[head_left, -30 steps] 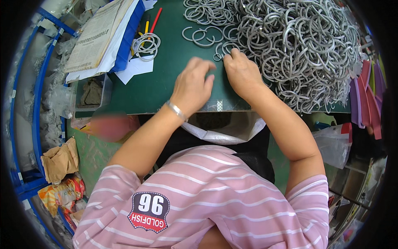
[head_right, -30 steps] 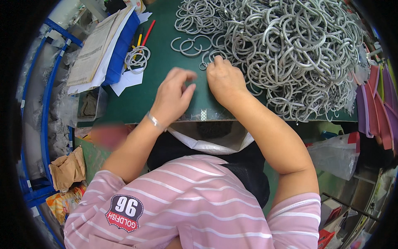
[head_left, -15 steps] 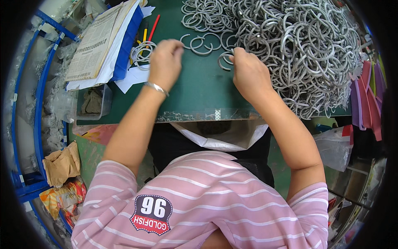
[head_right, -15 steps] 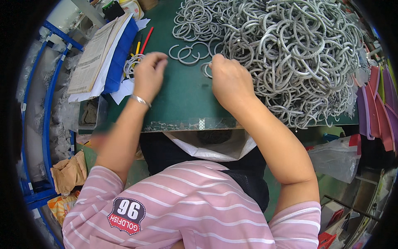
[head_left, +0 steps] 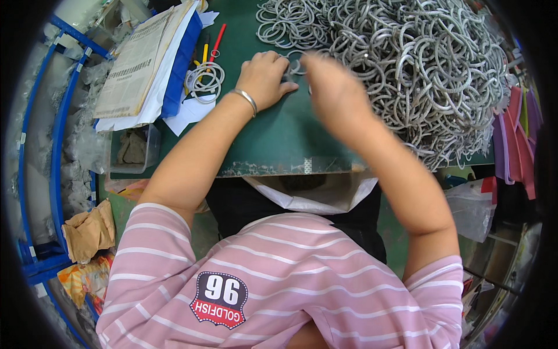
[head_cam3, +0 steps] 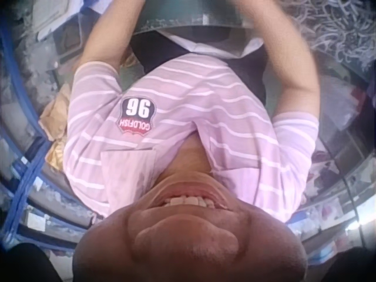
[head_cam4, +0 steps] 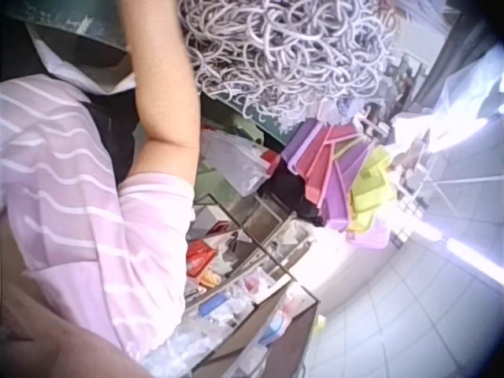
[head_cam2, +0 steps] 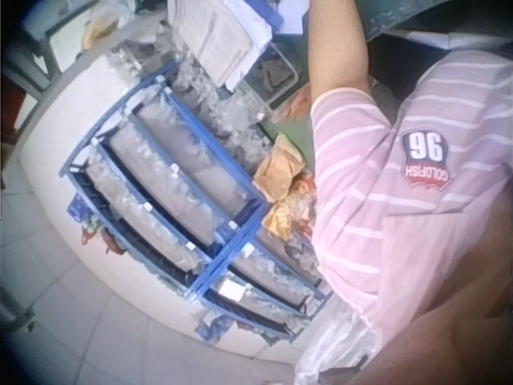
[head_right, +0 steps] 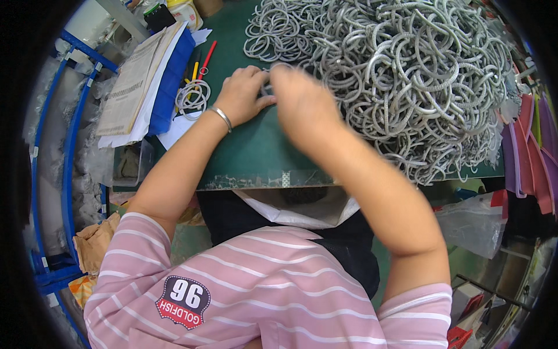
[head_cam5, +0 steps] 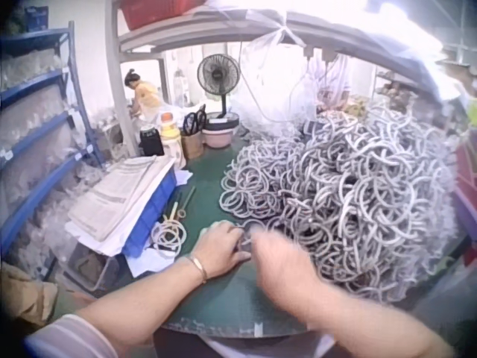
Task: The person sorts through a large pile of interlocking grey rings by hand, separating individual pieces and small connected segments and placing them into a bag.
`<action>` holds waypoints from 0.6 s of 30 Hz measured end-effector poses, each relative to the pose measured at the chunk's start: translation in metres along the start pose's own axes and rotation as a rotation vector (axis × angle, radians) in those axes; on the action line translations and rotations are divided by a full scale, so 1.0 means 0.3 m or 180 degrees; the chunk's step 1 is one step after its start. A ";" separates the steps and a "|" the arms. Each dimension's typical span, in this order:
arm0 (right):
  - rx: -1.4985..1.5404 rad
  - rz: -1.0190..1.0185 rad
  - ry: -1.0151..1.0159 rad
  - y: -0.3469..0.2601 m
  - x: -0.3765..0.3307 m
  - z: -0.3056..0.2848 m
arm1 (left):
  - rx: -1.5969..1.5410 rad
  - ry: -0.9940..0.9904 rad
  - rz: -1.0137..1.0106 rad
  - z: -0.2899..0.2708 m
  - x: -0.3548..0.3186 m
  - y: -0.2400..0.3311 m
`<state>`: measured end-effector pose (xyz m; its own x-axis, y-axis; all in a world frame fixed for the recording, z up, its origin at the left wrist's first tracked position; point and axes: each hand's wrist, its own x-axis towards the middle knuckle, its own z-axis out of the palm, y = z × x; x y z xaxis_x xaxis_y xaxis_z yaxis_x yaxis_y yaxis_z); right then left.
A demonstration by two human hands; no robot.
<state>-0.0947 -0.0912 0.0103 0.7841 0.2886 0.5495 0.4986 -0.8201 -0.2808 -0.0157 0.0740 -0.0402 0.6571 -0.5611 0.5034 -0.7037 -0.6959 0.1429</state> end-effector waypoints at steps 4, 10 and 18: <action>-0.0141 0.0246 -0.0503 -0.016 -0.205 0.019 | 0.0499 -0.0292 -0.0205 0.004 -0.020 0.015; 0.0129 0.0352 0.0611 -0.031 -0.213 -0.002 | 0.0113 -0.0751 -0.0195 -0.104 -0.071 0.089; 0.0763 0.0861 0.0232 -0.055 -0.287 -0.020 | -0.1537 -0.0920 -0.0802 -0.168 0.092 0.074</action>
<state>-0.1725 -0.1056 -0.0278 0.8753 0.0340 0.4823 0.3559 -0.7204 -0.5953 -0.0268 0.0656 0.0196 0.8182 -0.5516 0.1624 -0.5158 -0.5793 0.6312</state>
